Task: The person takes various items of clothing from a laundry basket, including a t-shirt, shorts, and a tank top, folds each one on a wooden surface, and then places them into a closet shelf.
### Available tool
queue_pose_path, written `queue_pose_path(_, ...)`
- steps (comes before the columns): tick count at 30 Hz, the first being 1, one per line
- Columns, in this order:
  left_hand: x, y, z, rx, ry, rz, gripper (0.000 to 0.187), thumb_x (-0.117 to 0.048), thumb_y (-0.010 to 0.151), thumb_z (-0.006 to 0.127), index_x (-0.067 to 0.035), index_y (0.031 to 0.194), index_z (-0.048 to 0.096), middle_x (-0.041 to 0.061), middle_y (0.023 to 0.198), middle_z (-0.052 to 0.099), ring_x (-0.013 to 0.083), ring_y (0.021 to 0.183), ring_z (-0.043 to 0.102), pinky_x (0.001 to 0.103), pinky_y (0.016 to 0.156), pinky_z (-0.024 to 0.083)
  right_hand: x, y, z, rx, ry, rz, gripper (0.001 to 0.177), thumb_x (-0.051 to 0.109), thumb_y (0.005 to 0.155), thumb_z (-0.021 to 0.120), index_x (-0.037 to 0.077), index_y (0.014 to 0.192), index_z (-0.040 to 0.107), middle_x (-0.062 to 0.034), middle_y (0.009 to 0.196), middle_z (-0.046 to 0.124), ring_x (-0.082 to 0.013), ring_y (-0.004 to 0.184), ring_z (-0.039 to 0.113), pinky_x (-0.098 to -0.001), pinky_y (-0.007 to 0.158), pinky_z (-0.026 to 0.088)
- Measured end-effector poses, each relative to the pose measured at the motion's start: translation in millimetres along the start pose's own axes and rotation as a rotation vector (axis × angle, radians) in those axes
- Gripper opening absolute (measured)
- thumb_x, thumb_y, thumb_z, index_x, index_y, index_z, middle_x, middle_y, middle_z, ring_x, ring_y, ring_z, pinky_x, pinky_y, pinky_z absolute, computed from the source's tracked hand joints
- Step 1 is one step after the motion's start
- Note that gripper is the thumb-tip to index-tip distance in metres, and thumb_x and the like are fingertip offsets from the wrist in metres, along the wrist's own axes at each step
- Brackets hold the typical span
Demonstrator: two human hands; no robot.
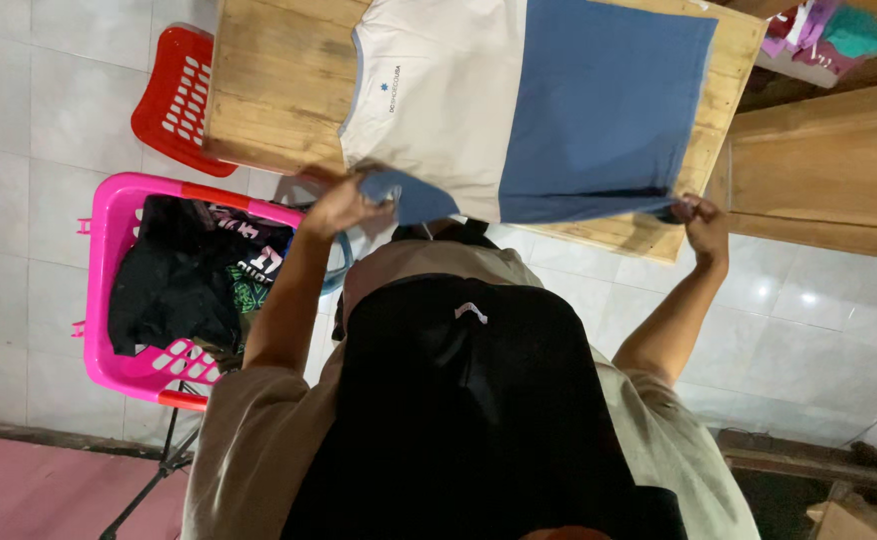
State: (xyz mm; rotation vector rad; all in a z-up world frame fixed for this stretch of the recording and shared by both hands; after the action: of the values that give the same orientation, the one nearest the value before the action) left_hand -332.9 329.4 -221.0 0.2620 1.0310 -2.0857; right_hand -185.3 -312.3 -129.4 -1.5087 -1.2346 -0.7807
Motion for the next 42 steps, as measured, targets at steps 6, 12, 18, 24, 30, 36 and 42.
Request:
queue_pose_path(6, -78, 103, -14, -0.331, -0.263, 0.346, 0.063, -0.054, 0.103, 0.047, -0.011, 0.149, 0.042, 0.015, 0.139, 0.068, 0.0325, 0.126, 0.064, 0.053, 0.111, 0.043, 16, 63, 37, -0.209, -0.106, 0.040, 0.042, 0.037, 0.095, 0.085, 0.002, 0.112, 0.070, -0.0017, 0.091, 0.071, -0.0092, 0.079, 0.062, -0.0246, 0.069, 0.049)
queue_pose_path(12, -35, 51, -31, -1.174, 1.380, 0.669, 0.059, -0.048, 0.080, 0.080, -0.012, 0.124, 0.061, 0.019, 0.119, 0.067, 0.0427, 0.113, 0.056, 0.062, 0.091, 0.034, -4, 43, 30, -0.284, -0.365, 0.100, 0.067, 0.053, 0.084, 0.093, -0.004, 0.110, 0.069, -0.0047, 0.087, 0.069, -0.0104, 0.078, 0.060, -0.0268, 0.069, 0.050)
queue_pose_path(18, -24, 38, -50, -1.157, 1.317, 0.330, 0.047, -0.055, 0.084, 0.077, -0.020, 0.114, 0.066, 0.000, 0.089, 0.075, 0.0332, 0.120, 0.056, 0.072, 0.110, 0.013, -10, 30, 24, -0.158, -0.534, 0.080, 0.061, 0.044, 0.087, 0.090, -0.007, 0.113, 0.069, -0.0087, 0.091, 0.072, -0.0152, 0.082, 0.065, -0.0287, 0.073, 0.051)
queue_pose_path(24, -57, -3, -68, -0.978, 1.468, 0.166, 0.041, -0.059, 0.092, 0.070, -0.026, 0.115, 0.069, -0.001, 0.098, 0.076, 0.0322, 0.129, 0.051, 0.065, 0.114, 0.013, -23, 23, 9, -0.179, -0.253, 0.159, 0.048, 0.028, 0.086, 0.088, -0.003, 0.116, 0.066, -0.0074, 0.094, 0.077, -0.0118, 0.087, 0.072, -0.0255, 0.075, 0.054)
queue_pose_path(30, -54, -13, -29, -1.289, 1.689, 0.443, 0.073, -0.043, 0.084, 0.074, -0.003, 0.141, 0.051, 0.026, 0.135, 0.056, 0.0465, 0.135, 0.041, 0.075, 0.107, 0.012, -24, 6, 29, -0.494, -0.751, 0.082, 0.052, 0.029, 0.075, 0.092, 0.003, 0.115, 0.071, -0.0198, 0.105, 0.071, -0.0338, 0.098, 0.065, -0.0485, 0.080, 0.051)
queue_pose_path(36, -3, 63, 5, -1.009, 1.601, 0.682, 0.061, -0.026, 0.111, 0.057, -0.010, 0.165, 0.035, 0.010, 0.173, 0.032, 0.0311, 0.163, 0.025, 0.052, 0.131, 0.017, 32, 7, 229, -0.340, -0.547, -0.448, 0.046, 0.021, 0.092, 0.077, 0.004, 0.132, 0.065, -0.0190, 0.132, 0.066, -0.0406, 0.123, 0.060, -0.0484, 0.108, 0.045)
queue_pose_path(42, -6, 66, 7, -1.023, 1.688, 0.502, 0.082, -0.041, 0.104, 0.058, -0.011, 0.169, 0.019, 0.008, 0.176, 0.015, 0.0311, 0.161, 0.010, 0.055, 0.127, 0.006, 46, -22, 357, 0.276, -0.791, -0.664, 0.064, 0.041, 0.107, 0.053, 0.004, 0.158, 0.038, -0.0179, 0.164, 0.031, -0.0378, 0.152, 0.028, -0.0548, 0.121, 0.025)
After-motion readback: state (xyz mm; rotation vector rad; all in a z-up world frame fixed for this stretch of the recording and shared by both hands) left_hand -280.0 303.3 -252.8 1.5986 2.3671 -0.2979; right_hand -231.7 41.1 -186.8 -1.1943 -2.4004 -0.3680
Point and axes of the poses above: each hand's wrist, its own y-axis towards the middle knuckle, its own z-axis out of the palm, x = y × z, the point moved 4 cm from there along y, towards the middle knuckle
